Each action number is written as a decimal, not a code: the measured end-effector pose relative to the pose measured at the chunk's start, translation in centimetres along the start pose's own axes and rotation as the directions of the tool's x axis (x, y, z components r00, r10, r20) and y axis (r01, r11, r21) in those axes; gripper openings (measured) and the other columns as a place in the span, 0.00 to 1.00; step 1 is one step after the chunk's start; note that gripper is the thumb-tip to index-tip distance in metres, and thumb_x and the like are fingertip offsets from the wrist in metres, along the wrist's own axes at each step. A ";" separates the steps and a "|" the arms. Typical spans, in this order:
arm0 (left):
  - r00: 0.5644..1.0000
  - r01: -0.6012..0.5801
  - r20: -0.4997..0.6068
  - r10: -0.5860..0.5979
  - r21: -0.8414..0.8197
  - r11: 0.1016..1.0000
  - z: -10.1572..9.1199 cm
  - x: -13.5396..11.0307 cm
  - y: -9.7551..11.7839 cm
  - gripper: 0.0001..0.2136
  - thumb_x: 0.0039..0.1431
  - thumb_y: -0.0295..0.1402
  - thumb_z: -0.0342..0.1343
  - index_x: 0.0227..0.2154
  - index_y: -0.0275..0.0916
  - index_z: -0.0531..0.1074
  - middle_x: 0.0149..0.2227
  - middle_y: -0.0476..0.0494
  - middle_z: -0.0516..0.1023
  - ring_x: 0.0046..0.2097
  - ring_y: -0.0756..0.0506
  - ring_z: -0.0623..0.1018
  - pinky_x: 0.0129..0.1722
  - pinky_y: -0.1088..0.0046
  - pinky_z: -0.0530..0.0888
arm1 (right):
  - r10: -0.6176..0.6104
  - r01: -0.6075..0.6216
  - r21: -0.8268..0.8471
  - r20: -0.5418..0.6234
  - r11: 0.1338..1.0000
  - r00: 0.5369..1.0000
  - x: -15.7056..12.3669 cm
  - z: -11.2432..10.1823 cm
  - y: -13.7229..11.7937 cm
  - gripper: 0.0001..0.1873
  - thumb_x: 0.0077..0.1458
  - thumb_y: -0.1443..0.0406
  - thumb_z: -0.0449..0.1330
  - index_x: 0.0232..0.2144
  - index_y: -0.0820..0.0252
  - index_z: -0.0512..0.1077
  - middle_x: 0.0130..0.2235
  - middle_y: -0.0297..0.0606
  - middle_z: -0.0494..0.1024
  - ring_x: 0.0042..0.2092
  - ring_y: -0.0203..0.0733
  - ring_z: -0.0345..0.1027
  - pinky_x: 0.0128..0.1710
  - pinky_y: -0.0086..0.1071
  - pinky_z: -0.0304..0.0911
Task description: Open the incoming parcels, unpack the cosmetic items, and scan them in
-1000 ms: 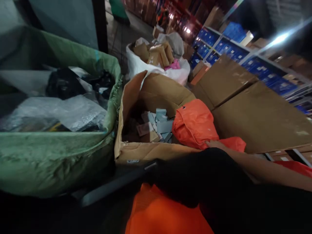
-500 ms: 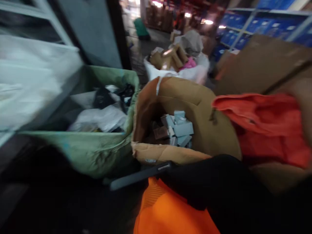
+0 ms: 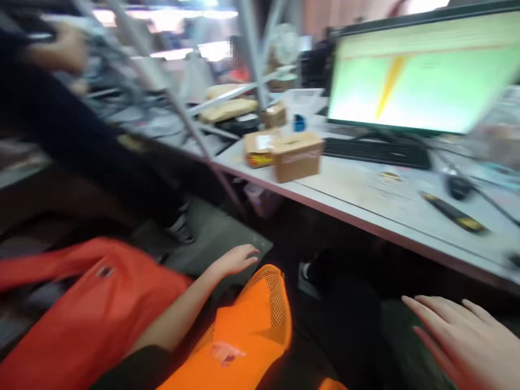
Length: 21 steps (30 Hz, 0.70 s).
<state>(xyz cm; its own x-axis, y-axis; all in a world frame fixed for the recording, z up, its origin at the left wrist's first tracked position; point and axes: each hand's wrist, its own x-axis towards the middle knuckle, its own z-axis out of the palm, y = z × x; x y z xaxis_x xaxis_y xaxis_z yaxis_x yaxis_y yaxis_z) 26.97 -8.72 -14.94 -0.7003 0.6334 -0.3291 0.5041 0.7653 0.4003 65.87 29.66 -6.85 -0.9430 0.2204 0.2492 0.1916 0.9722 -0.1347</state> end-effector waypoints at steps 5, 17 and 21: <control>0.881 0.352 -0.290 -0.372 -0.122 0.928 -3.5 -6.3 -10.2 0.18 0.70 0.43 0.59 0.57 0.39 0.74 0.58 0.37 0.76 0.56 0.40 0.78 0.57 0.54 0.77 | -0.581 0.533 0.253 0.185 0.807 0.792 20.9 7.6 -14.5 0.23 0.66 0.51 0.55 0.55 0.49 0.81 0.51 0.48 0.84 0.49 0.56 0.79 0.55 0.57 0.68; 0.102 0.962 -0.304 -0.947 -0.211 0.171 -11.0 -22.4 -24.7 0.31 0.66 0.53 0.55 0.59 0.29 0.73 0.55 0.20 0.79 0.59 0.28 0.78 0.58 0.52 0.73 | -0.495 -0.274 0.730 0.643 0.626 0.584 23.1 30.1 -27.6 0.34 0.49 0.42 0.58 0.47 0.58 0.84 0.54 0.47 0.84 0.59 0.62 0.77 0.64 0.49 0.70; 0.157 0.963 -0.296 -0.942 -0.165 0.212 -8.0 -20.7 -23.4 0.26 0.73 0.47 0.43 0.48 0.34 0.82 0.49 0.26 0.84 0.53 0.33 0.83 0.51 0.61 0.75 | -0.190 -0.628 0.611 0.773 0.482 0.605 20.9 34.4 -22.8 0.29 0.34 0.40 0.65 0.34 0.50 0.84 0.43 0.43 0.87 0.56 0.68 0.78 0.60 0.48 0.74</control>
<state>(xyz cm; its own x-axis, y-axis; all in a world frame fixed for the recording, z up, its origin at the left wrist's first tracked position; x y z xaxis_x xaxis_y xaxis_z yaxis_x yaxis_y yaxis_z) 25.67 -40.65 -10.66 -0.7342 -0.6558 -0.1760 -0.6512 0.7535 -0.0910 32.39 9.36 -31.53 -0.8173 -0.1129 -0.5650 0.5189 0.2819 -0.8070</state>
